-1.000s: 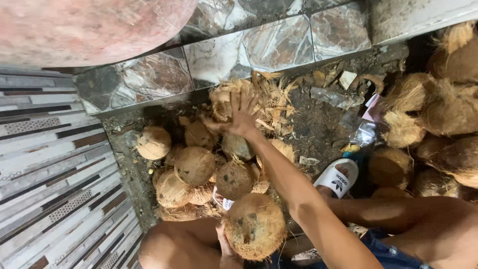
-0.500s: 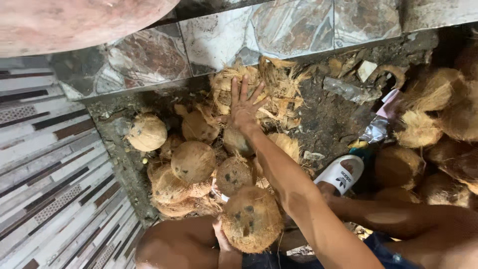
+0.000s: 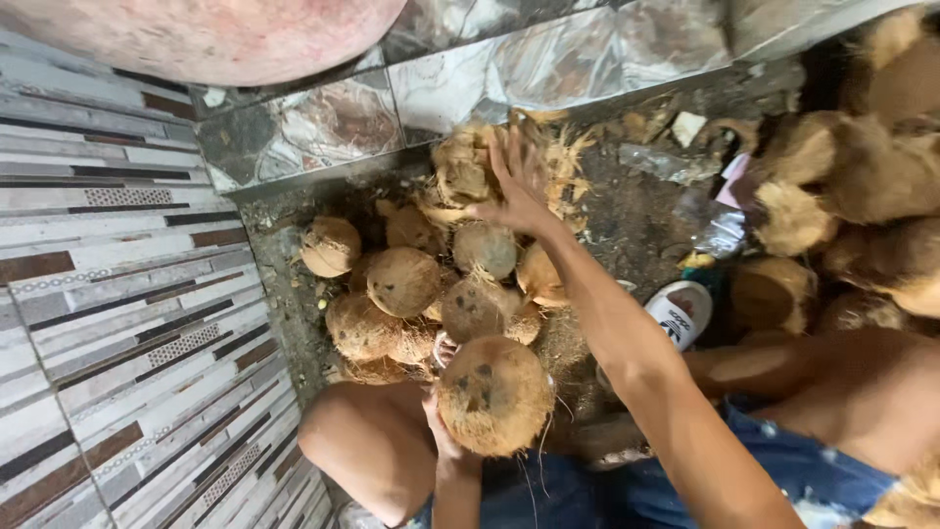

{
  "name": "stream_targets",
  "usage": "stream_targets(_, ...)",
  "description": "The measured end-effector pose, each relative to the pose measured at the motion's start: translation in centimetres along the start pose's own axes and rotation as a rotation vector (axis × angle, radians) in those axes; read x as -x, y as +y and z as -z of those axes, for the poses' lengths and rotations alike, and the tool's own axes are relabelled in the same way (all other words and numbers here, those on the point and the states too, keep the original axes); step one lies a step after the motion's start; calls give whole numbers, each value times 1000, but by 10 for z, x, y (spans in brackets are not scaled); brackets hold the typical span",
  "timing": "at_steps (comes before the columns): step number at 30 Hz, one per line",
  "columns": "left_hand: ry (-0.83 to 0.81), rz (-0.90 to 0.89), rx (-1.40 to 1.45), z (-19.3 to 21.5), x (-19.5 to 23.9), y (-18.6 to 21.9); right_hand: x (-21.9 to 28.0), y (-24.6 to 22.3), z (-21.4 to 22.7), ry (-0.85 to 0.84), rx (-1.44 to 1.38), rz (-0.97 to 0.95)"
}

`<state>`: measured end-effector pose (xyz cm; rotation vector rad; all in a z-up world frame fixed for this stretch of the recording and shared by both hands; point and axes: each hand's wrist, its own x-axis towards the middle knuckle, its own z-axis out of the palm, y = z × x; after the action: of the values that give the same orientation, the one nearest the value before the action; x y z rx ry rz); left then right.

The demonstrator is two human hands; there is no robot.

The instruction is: The person sits cross-legged on a tiled floor and peels the fibrous husk off several coconuts by hand. They pull away strands of husk, rotate the coconuts to access different sides, and place the removed husk on the floor. The person repeatedly picks up new coconuts from a pile to continue the peeling process.

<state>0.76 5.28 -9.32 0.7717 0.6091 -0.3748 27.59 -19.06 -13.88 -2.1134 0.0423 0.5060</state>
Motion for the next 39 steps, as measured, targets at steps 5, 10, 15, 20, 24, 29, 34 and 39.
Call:
stream_targets(5,125,365,103,-82,18,36,115,1,11,85,-247,217)
stream_targets(10,129,297,103,-114,27,40,246,-54,39,30,-582,213)
stream_targets(15,122,203,93,-129,45,18,323,-76,22,244,-657,528)
stream_targets(20,-48,314,-38,-142,57,12,346,-127,57,224,-387,673)
stream_targets(24,-105,473,-210,-159,76,16,354,-136,96,-120,-344,734)
stream_targets(29,-157,446,-315,-209,118,41,349,-94,60,-138,-505,886)
stream_targets(34,-250,410,-850,-233,143,83,360,-67,41,209,-854,690)
stream_targets(39,-709,-259,-1310,-178,100,88,359,-83,40,791,-1024,326)
